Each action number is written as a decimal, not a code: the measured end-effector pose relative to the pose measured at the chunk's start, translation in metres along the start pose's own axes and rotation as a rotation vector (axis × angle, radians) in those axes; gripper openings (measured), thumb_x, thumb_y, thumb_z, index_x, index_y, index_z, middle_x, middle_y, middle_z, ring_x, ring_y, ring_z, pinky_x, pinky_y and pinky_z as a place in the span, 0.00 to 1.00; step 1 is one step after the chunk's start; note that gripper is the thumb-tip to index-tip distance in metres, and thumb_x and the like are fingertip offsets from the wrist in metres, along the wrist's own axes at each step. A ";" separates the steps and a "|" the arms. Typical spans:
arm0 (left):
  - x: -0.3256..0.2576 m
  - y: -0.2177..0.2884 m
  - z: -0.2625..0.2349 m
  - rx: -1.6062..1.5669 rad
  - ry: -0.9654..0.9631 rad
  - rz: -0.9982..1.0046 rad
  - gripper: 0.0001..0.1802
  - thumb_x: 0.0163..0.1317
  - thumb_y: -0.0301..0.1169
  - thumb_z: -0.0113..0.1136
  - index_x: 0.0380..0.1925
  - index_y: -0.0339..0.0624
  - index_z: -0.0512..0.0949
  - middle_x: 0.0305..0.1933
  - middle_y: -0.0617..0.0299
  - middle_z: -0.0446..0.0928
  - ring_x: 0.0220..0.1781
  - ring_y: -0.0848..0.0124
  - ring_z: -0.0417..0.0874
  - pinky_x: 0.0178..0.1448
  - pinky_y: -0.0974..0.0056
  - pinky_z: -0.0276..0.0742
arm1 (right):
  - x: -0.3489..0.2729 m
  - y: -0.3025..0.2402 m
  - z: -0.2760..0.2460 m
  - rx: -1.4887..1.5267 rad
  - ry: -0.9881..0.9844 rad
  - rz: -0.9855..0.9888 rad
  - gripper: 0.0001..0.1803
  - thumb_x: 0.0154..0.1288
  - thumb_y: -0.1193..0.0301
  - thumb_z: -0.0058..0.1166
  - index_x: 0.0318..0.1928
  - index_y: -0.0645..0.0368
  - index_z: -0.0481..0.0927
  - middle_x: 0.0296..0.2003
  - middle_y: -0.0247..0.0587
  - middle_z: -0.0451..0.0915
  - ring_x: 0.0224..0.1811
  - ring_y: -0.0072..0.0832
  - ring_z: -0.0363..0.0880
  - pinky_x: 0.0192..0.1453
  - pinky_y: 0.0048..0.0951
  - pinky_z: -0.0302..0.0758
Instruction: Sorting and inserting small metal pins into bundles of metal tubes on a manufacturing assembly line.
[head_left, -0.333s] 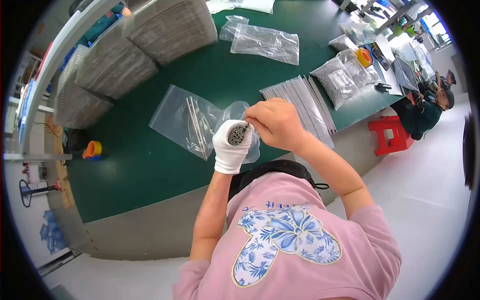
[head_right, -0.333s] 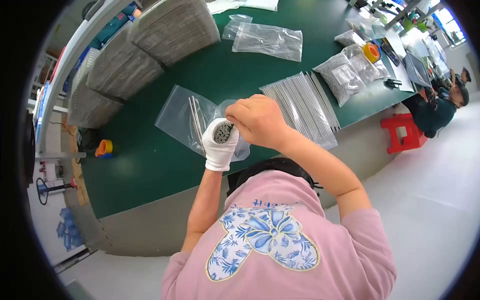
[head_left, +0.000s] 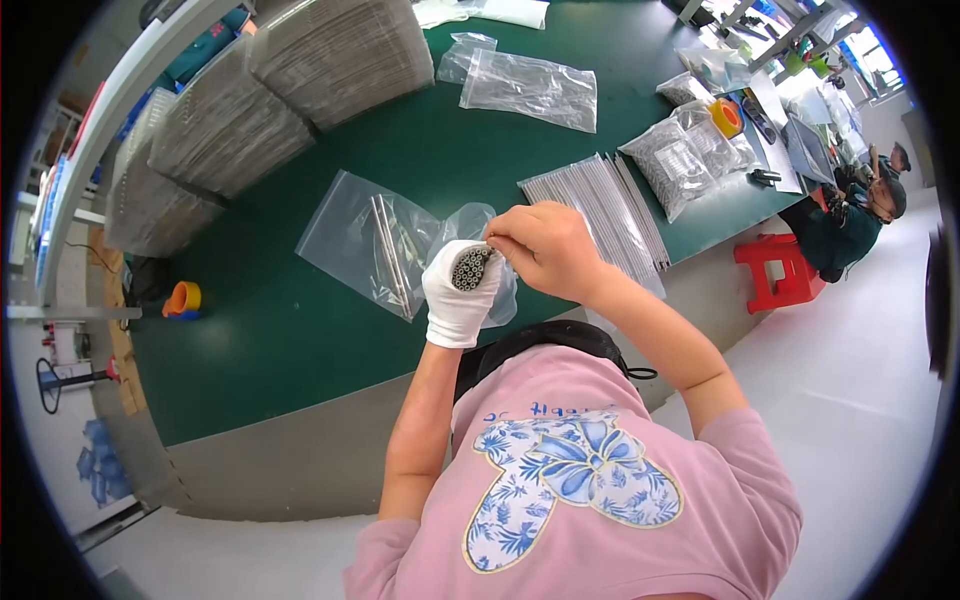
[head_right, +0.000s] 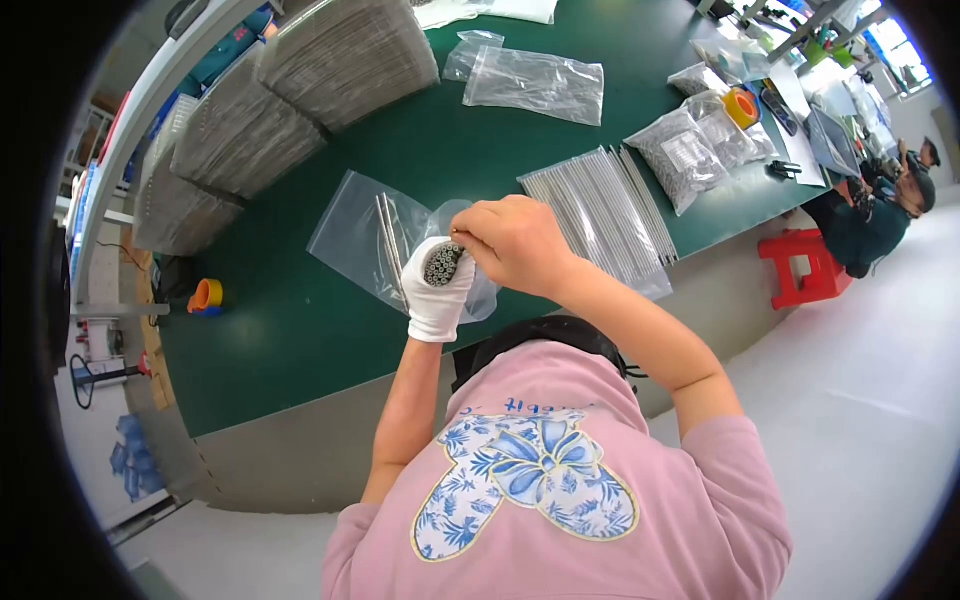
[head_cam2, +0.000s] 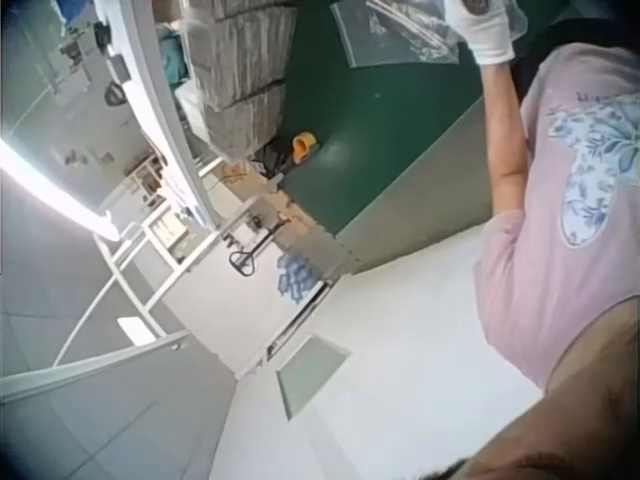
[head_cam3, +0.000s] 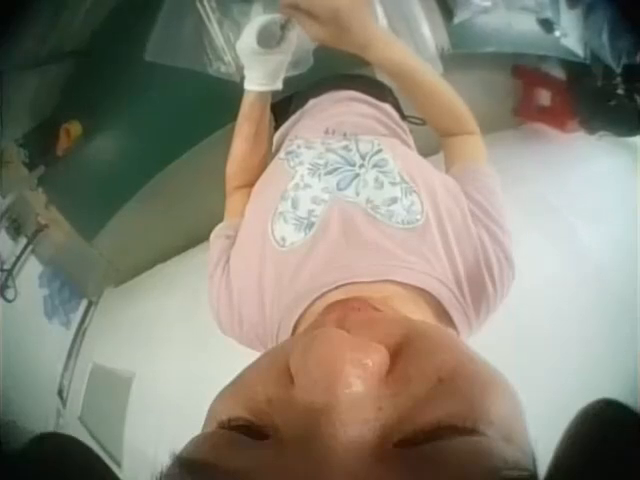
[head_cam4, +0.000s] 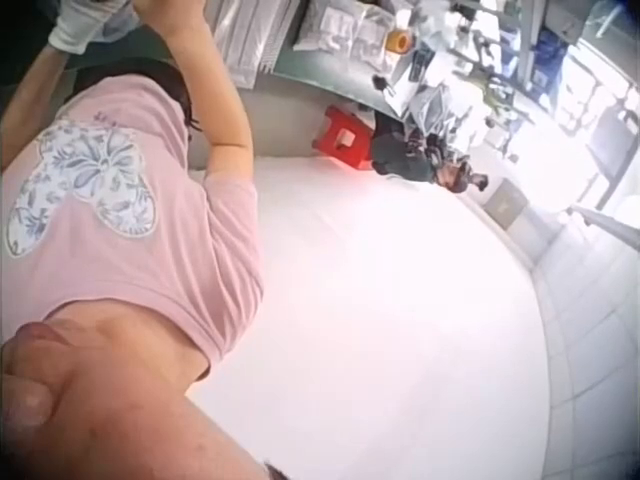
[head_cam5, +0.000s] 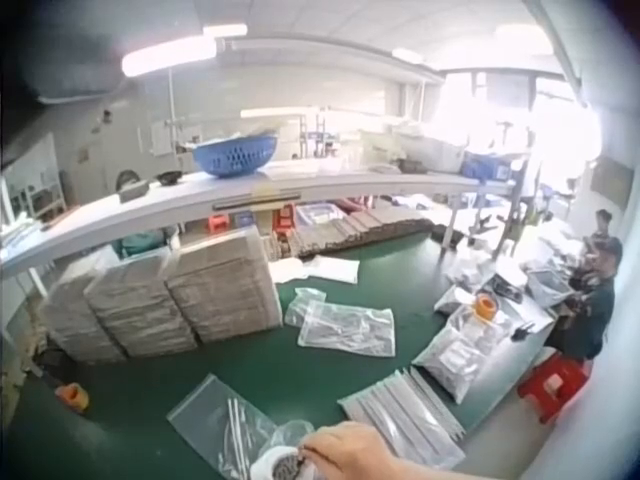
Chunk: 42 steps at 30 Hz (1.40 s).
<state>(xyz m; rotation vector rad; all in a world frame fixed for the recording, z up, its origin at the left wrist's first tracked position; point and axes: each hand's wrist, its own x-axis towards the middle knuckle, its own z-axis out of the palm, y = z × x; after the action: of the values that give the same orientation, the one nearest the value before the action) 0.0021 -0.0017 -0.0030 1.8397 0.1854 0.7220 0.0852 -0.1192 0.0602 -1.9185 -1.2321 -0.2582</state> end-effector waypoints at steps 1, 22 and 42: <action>0.000 0.000 0.000 -0.001 0.000 -0.005 0.07 0.46 0.24 0.66 0.27 0.40 0.77 0.26 0.58 0.76 0.26 0.65 0.77 0.33 0.66 0.73 | 0.000 0.000 0.001 0.016 0.012 0.011 0.04 0.49 0.74 0.57 0.28 0.55 0.77 0.23 0.33 0.77 0.25 0.33 0.75 0.30 0.31 0.70; 0.005 0.000 -0.001 0.021 -0.020 0.034 0.09 0.45 0.23 0.67 0.27 0.40 0.77 0.25 0.58 0.76 0.26 0.66 0.77 0.33 0.67 0.73 | 0.008 0.002 0.003 0.066 0.007 0.052 0.02 0.53 0.74 0.55 0.29 0.55 0.76 0.25 0.35 0.77 0.26 0.35 0.75 0.30 0.32 0.69; 0.003 -0.002 0.000 0.024 -0.028 0.026 0.09 0.45 0.25 0.67 0.27 0.40 0.76 0.25 0.58 0.76 0.25 0.63 0.77 0.32 0.65 0.73 | 0.005 -0.001 -0.002 -0.051 -0.028 -0.035 0.03 0.48 0.76 0.56 0.27 0.55 0.78 0.22 0.33 0.77 0.22 0.34 0.74 0.26 0.30 0.69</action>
<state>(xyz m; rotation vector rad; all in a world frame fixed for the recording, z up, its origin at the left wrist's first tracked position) 0.0048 0.0005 -0.0040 1.8766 0.1528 0.7142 0.0876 -0.1174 0.0652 -1.9513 -1.2901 -0.2846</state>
